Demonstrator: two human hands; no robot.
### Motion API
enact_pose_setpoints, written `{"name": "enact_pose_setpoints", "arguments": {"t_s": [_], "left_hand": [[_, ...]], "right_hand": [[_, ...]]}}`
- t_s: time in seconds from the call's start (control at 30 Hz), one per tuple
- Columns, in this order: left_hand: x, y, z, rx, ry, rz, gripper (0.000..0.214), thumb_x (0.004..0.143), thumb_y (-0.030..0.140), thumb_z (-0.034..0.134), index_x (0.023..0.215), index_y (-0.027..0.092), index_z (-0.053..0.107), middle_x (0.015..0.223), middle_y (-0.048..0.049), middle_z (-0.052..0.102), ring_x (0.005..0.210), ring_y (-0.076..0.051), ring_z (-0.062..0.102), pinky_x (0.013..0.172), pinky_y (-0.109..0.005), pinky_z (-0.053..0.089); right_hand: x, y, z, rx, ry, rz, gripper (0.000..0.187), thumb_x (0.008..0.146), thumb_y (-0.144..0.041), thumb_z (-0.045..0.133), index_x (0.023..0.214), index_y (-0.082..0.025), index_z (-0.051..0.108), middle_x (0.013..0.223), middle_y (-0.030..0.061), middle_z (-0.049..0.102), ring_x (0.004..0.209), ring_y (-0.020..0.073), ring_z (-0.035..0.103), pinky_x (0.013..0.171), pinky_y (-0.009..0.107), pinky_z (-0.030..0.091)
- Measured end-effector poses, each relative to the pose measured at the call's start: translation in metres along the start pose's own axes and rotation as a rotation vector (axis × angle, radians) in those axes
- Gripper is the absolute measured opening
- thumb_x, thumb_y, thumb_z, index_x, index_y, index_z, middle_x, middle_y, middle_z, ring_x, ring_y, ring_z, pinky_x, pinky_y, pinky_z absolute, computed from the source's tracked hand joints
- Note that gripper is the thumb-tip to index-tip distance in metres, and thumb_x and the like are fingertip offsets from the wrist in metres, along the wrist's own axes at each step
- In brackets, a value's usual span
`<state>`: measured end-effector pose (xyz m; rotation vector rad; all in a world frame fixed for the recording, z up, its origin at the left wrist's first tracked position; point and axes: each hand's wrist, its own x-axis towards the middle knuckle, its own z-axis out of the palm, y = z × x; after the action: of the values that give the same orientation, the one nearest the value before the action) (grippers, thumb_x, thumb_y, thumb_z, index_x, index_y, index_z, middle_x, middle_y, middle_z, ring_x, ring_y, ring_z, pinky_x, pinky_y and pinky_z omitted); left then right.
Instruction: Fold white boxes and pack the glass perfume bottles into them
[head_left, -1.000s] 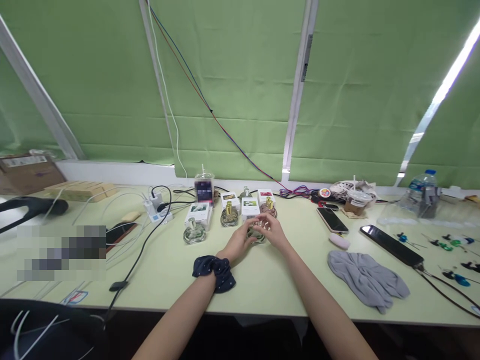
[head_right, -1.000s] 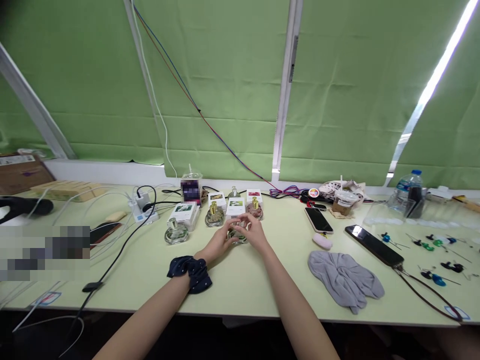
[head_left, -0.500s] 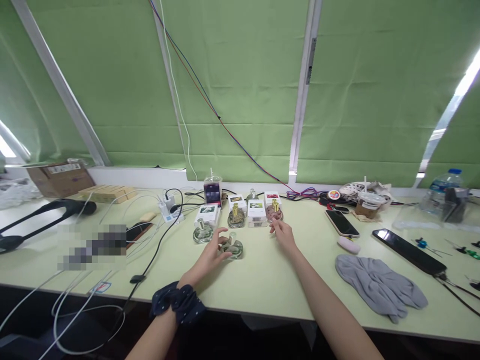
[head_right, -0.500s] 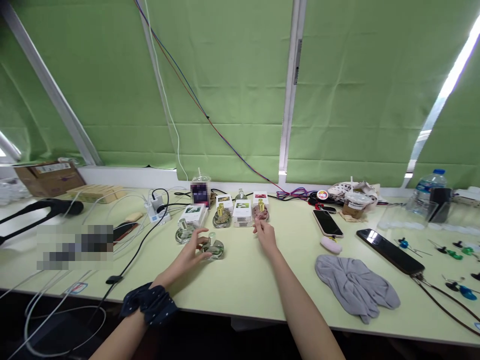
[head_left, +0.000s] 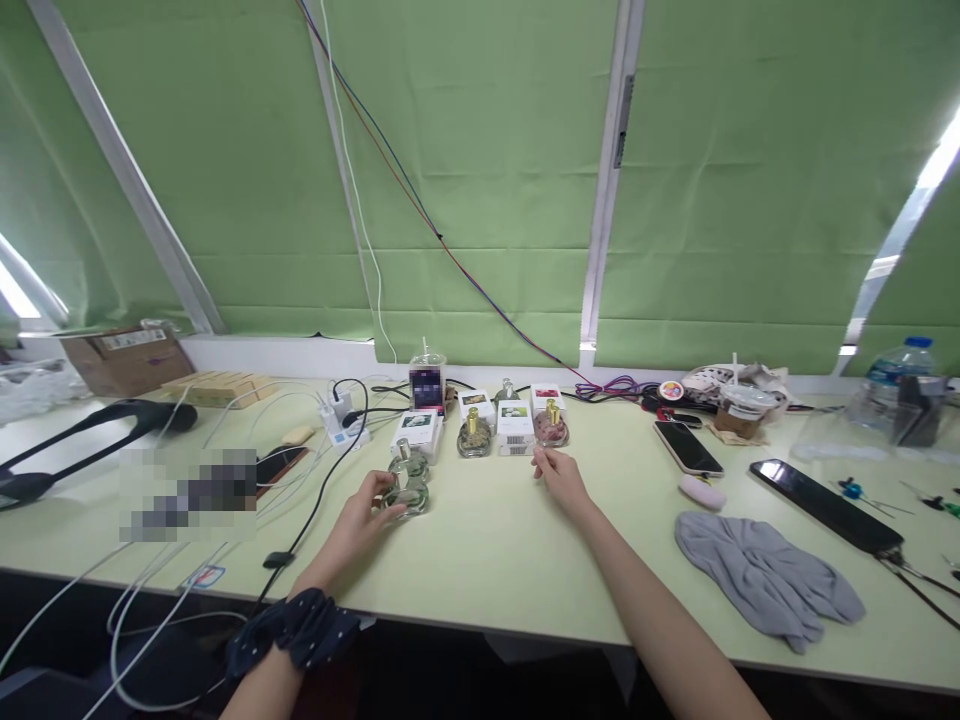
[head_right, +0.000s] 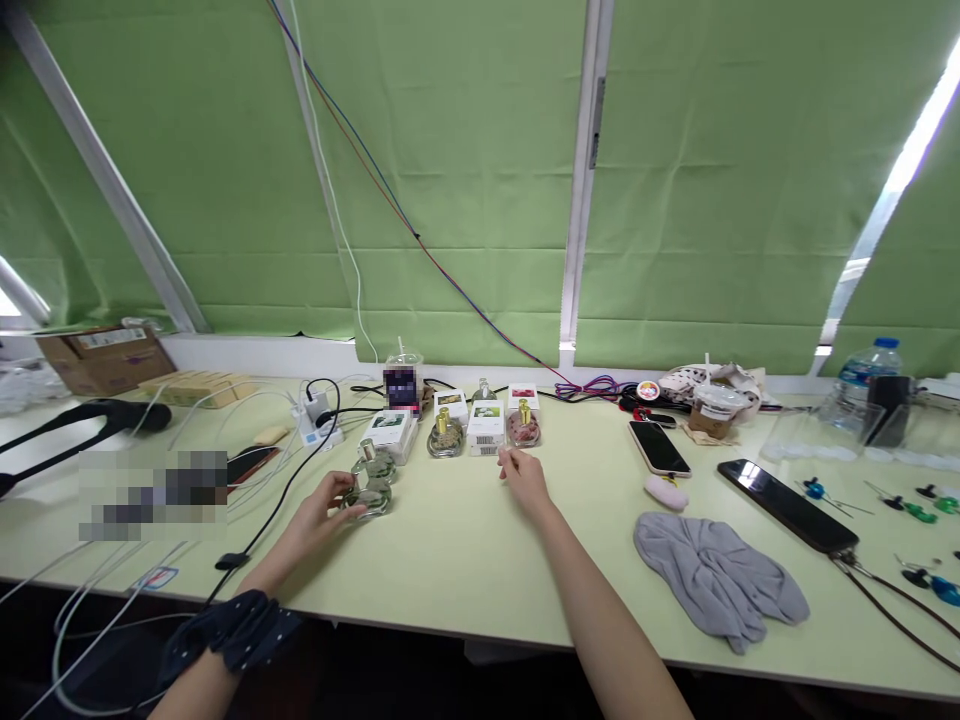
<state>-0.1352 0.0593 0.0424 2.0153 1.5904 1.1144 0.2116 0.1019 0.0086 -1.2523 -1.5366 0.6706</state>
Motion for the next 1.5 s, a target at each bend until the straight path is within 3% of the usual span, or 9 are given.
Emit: {"name": "enact_pose_setpoints", "arguments": {"t_s": [0.3, 0.7, 0.83, 0.9, 0.97, 1.03, 1.27, 1.37, 1.5], "left_hand": [[0.008, -0.005, -0.001, 0.041, 0.176, 0.006, 0.037, 0.065, 0.046, 0.066, 0.088, 0.019, 0.054, 0.097, -0.0069, 0.054, 0.088, -0.024, 0.057, 0.070, -0.041, 0.056], [0.018, -0.014, 0.003, 0.231, 0.201, 0.054, 0.038, 0.069, 0.047, 0.060, 0.091, 0.020, 0.044, 0.090, -0.0067, 0.053, 0.084, -0.024, 0.056, 0.072, -0.043, 0.053], [0.012, 0.006, 0.007, 0.442, 0.369, 0.166, 0.033, 0.075, 0.045, 0.053, 0.093, 0.018, 0.045, 0.090, -0.0083, 0.049, 0.091, -0.029, 0.052, 0.080, -0.049, 0.047], [0.010, 0.024, 0.013, 0.456, 0.491, 0.230, 0.028, 0.077, 0.042, 0.052, 0.090, 0.018, 0.045, 0.088, -0.0080, 0.048, 0.088, -0.028, 0.051, 0.078, -0.046, 0.047], [0.011, 0.044, 0.023, 0.406, 0.512, 0.321, 0.022, 0.080, 0.037, 0.053, 0.089, 0.019, 0.044, 0.087, -0.0074, 0.048, 0.086, -0.026, 0.050, 0.073, -0.041, 0.047], [0.016, 0.065, 0.039, 0.339, 0.461, 0.420, 0.015, 0.082, 0.030, 0.053, 0.087, 0.020, 0.043, 0.087, -0.0067, 0.049, 0.086, -0.024, 0.050, 0.073, -0.037, 0.047], [0.048, 0.119, 0.119, 0.160, -0.006, 0.548, 0.008, 0.082, 0.021, 0.050, 0.089, 0.020, 0.048, 0.096, -0.0061, 0.051, 0.096, -0.024, 0.049, 0.084, -0.038, 0.043], [0.059, 0.132, 0.158, 0.107, -0.243, 0.518, 0.010, 0.080, 0.018, 0.050, 0.089, 0.020, 0.049, 0.099, -0.0071, 0.050, 0.099, -0.024, 0.049, 0.087, -0.039, 0.042], [0.064, 0.135, 0.196, 0.079, -0.345, 0.533, 0.012, 0.075, 0.015, 0.054, 0.086, 0.019, 0.052, 0.093, -0.0053, 0.053, 0.089, -0.022, 0.052, 0.080, -0.036, 0.045]], "right_hand": [[-0.002, -0.002, 0.001, -0.049, -0.029, 0.005, 0.048, 0.085, -0.060, 0.038, 0.068, -0.020, 0.059, 0.059, 0.0037, 0.064, 0.056, 0.0191, 0.059, 0.059, 0.029, 0.042], [-0.002, -0.002, 0.002, -0.026, -0.033, 0.013, 0.039, 0.085, -0.050, 0.044, 0.066, -0.019, 0.060, 0.057, 0.0033, 0.063, 0.059, 0.0190, 0.060, 0.065, 0.029, 0.043], [-0.002, -0.003, 0.003, 0.024, -0.006, 0.035, 0.036, 0.082, -0.048, 0.050, 0.063, -0.019, 0.060, 0.053, 0.0012, 0.062, 0.055, 0.0172, 0.059, 0.062, 0.027, 0.042], [-0.001, -0.003, 0.003, 0.059, 0.029, 0.059, 0.035, 0.080, -0.047, 0.052, 0.061, -0.019, 0.060, 0.051, 0.0003, 0.060, 0.053, 0.0162, 0.057, 0.060, 0.026, 0.042], [0.000, 0.000, 0.003, 0.098, 0.086, 0.096, 0.036, 0.079, -0.049, 0.053, 0.059, -0.019, 0.060, 0.049, -0.0003, 0.059, 0.049, 0.0149, 0.055, 0.057, 0.025, 0.041], [0.003, 0.004, 0.001, 0.140, 0.167, 0.148, 0.039, 0.078, -0.051, 0.053, 0.057, -0.019, 0.059, 0.047, -0.0007, 0.057, 0.044, 0.0134, 0.052, 0.052, 0.025, 0.040], [0.020, 0.026, -0.010, 0.330, 0.474, 0.362, 0.036, 0.078, -0.051, 0.047, 0.064, -0.019, 0.056, 0.055, 0.0009, 0.059, 0.041, 0.0117, 0.049, 0.043, 0.024, 0.041], [0.030, 0.036, -0.018, 0.374, 0.562, 0.394, 0.029, 0.077, -0.046, 0.050, 0.067, -0.019, 0.054, 0.062, 0.0016, 0.061, 0.048, 0.0120, 0.054, 0.049, 0.024, 0.046], [0.051, 0.051, -0.033, 0.388, 0.607, 0.413, 0.029, 0.077, -0.048, 0.052, 0.070, -0.020, 0.051, 0.071, 0.0028, 0.063, 0.063, 0.0137, 0.060, 0.059, 0.023, 0.049]]}}
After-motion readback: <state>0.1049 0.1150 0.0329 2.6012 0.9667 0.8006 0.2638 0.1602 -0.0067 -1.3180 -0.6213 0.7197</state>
